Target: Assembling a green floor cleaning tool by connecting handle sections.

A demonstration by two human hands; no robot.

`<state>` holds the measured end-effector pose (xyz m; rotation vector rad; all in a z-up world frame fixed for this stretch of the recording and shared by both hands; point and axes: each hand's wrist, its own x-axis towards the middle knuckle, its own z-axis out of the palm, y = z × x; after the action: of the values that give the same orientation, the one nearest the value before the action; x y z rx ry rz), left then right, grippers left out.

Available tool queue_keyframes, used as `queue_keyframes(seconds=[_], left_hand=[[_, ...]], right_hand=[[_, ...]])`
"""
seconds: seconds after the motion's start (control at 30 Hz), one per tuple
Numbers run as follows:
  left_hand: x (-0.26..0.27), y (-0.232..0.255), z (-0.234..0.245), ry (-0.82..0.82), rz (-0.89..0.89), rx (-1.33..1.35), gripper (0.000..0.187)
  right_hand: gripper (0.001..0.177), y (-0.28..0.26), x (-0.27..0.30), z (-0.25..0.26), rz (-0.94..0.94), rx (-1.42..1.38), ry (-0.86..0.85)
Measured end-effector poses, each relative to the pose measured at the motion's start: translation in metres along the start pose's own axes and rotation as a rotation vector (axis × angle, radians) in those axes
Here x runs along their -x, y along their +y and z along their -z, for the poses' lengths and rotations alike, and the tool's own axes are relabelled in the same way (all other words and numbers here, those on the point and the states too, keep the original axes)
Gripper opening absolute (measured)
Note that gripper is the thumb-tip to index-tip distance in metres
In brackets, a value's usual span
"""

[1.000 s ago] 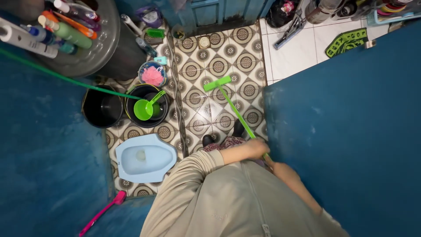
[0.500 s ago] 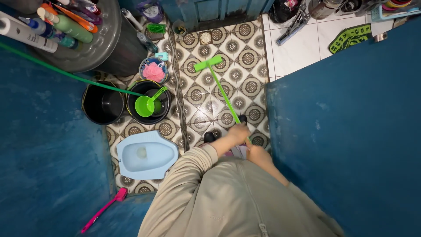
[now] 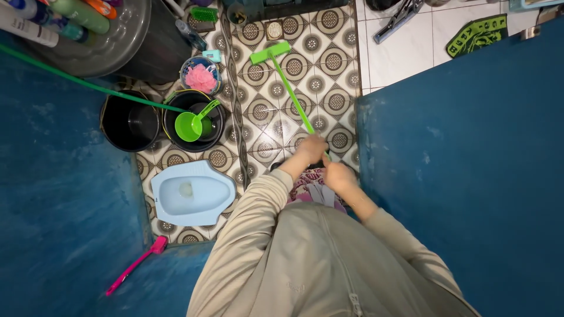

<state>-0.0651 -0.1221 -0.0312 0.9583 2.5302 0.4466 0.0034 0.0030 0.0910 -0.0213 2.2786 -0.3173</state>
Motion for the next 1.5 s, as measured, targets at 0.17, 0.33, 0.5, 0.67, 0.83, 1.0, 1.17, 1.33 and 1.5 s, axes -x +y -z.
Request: queue_keyframes(seconds=[0.17, 0.33, 0.5, 0.67, 0.83, 1.0, 1.17, 1.33, 1.5], left_hand=[[0.017, 0.062, -0.055, 0.117, -0.197, 0.002, 0.011], [0.044, 0.124, -0.058, -0.052, -0.379, 0.116, 0.019], [0.053, 0.126, -0.066, -0.142, -0.456, 0.215, 0.018], [0.055, 0.078, -0.103, 0.078, -0.39, 0.117, 0.014], [0.049, 0.011, -0.067, 0.122, -0.187, 0.094, 0.006], [0.027, -0.067, -0.074, 0.301, -0.064, -0.096, 0.004], [0.031, -0.084, 0.0, -0.016, 0.166, 0.015, 0.026], [0.051, -0.073, 0.017, -0.019, 0.197, 0.088, 0.034], [0.105, -0.048, 0.045, 0.331, 0.038, 0.39, 0.033]], right_hand=[[0.054, 0.037, 0.079, -0.013, 0.016, 0.05, -0.028], [0.052, 0.06, 0.153, -0.009, -0.046, 0.089, -0.194], [0.054, 0.071, 0.162, -0.041, 0.0, 0.04, -0.093], [0.046, 0.027, 0.125, -0.029, -0.088, 0.034, -0.169], [0.052, -0.007, 0.059, -0.036, -0.048, 0.037, -0.025], [0.053, -0.062, 0.007, 0.001, 0.07, -0.017, 0.061], [0.054, -0.078, -0.058, -0.004, 0.084, -0.029, 0.017], [0.061, -0.083, -0.022, 0.015, -0.004, -0.26, -0.136], [0.083, -0.089, 0.044, 0.015, -0.061, -1.223, -0.28]])
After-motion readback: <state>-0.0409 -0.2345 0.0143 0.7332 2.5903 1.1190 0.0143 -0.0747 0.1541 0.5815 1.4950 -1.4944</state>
